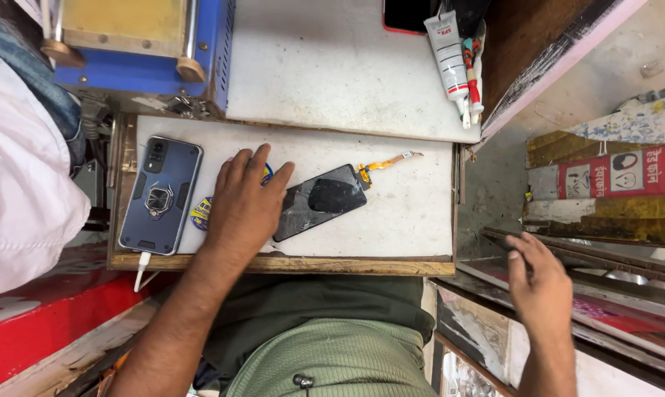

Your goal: The person works at a repair bench on a cracked smartphone display panel with an attached flex cable. They open a small blue container of adhesive, apply it along the edge of the display panel, and press and reposition the panel on the bench while handling the flex cable.

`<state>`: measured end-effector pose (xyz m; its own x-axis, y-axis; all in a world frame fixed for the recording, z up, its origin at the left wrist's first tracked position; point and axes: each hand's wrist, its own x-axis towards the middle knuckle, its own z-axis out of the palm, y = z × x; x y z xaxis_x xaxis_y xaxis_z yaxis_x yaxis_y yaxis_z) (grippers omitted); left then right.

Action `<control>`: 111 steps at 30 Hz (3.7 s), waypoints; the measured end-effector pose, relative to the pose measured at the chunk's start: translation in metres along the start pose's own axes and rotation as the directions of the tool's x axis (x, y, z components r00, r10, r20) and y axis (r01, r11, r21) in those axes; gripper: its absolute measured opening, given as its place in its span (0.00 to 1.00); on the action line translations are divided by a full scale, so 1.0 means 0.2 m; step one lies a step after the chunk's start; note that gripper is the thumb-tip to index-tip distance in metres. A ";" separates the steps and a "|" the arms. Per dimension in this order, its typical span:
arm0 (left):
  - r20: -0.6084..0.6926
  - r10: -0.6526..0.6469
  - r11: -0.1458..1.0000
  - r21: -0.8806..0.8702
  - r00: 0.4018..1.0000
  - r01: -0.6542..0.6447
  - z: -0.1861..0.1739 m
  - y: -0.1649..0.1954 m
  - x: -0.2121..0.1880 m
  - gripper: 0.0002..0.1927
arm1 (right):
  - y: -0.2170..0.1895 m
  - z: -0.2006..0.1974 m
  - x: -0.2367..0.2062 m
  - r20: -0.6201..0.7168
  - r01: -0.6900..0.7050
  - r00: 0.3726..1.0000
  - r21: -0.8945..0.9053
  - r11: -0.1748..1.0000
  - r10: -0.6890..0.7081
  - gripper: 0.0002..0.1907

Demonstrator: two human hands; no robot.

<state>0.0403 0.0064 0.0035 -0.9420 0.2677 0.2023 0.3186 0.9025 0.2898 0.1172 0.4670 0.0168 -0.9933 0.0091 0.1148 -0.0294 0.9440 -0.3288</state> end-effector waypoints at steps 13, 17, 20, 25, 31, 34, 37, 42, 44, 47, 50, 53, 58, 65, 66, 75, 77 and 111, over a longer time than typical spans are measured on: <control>0.078 0.047 0.996 0.072 0.996 -0.053 -0.01 -0.13 -0.02 0.18 | -1.08 0.36 0.58 0.242 0.582 0.667 0.421 0.696 -0.705 0.49; 0.033 0.048 0.997 0.060 0.998 -0.050 -0.03 -0.14 -0.06 0.20 | -1.10 0.37 0.63 0.288 0.483 0.715 0.456 0.748 -0.637 0.51; 0.017 0.045 0.998 0.048 0.999 -0.046 -0.03 -0.13 -0.11 0.21 | -1.08 0.40 0.63 0.300 0.468 0.716 0.464 0.752 -0.631 0.53; -0.016 0.032 0.999 0.015 0.999 -0.032 -0.05 -0.12 -0.16 0.21 | -1.07 0.44 0.64 0.243 0.510 0.715 0.458 0.728 -0.655 0.53; -0.011 0.024 1.000 0.000 1.000 -0.024 -0.11 -0.11 -0.20 0.21 | -1.09 0.44 0.63 0.271 0.472 0.728 0.468 0.747 -0.629 0.52; 0.018 -0.008 1.000 -0.018 1.000 0.008 -0.13 -0.12 -0.22 0.20 | -1.09 0.45 0.63 0.313 0.444 0.732 0.455 0.772 -0.605 0.52; 0.046 -0.040 0.999 -0.010 0.998 0.040 -0.13 -0.12 -0.25 0.20 | -1.10 0.48 0.63 0.364 0.416 0.743 0.406 0.814 -0.561 0.53; 0.060 -0.073 0.997 0.013 0.996 0.072 -0.15 -0.12 -0.32 0.18 | -1.08 0.49 0.62 0.312 0.467 0.737 0.407 0.785 -0.600 0.53; 0.062 -0.084 0.996 0.027 0.995 0.082 -0.15 -0.12 -0.34 0.17 | -1.08 0.50 0.62 0.320 0.455 0.739 0.412 0.789 -0.593 0.53; 0.067 -0.096 0.995 0.034 0.993 0.094 -0.16 -0.12 -0.37 0.16 | -1.09 0.50 0.62 0.313 0.461 0.741 0.406 0.789 -0.594 0.53; 0.089 -0.122 0.993 0.010 0.989 0.121 -0.18 -0.11 -0.40 0.16 | -1.09 0.50 0.62 0.333 0.441 0.739 0.419 0.794 -0.586 0.53; 0.095 -0.121 0.993 0.012 0.988 0.120 -0.20 -0.11 -0.42 0.16 | -1.09 0.50 0.62 0.292 0.478 0.737 0.412 0.776 -0.609 0.52; 0.118 -0.130 0.991 0.001 0.985 0.131 -0.22 -0.10 -0.46 0.17 | -1.09 0.50 0.61 0.308 0.460 0.740 0.418 0.784 -0.598 0.51; 0.154 -0.141 0.989 -0.016 0.978 0.145 -0.27 -0.08 -0.53 0.18 | -1.10 0.49 0.61 0.337 0.431 0.745 0.415 0.801 -0.576 0.51; 0.164 -0.139 0.990 -0.012 0.977 0.143 -0.27 -0.08 -0.54 0.18 | -1.10 0.49 0.61 0.342 0.426 0.747 0.412 0.806 -0.570 0.50; 0.223 -0.221 0.973 -0.011 0.950 0.229 -0.34 -0.07 -0.63 0.18 | -1.09 0.51 0.60 0.361 0.412 0.752 0.395 0.821 -0.551 0.50; 0.210 -0.217 0.974 -0.018 0.953 0.226 -0.35 -0.06 -0.66 0.18 | -1.09 0.52 0.60 0.360 0.419 0.753 0.383 0.823 -0.550 0.50; 0.300 0.209 0.923 -0.376 0.931 -0.086 -0.30 0.32 -0.34 0.11 | -1.09 0.43 0.68 0.059 0.436 0.798 0.631 0.642 -0.600 0.23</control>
<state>0.1303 0.0264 0.0637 -0.8419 0.5387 -0.0317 0.4143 0.6828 0.6018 -0.0215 0.2341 0.0228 -0.7815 -0.5785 0.2338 -0.5222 0.4015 -0.7524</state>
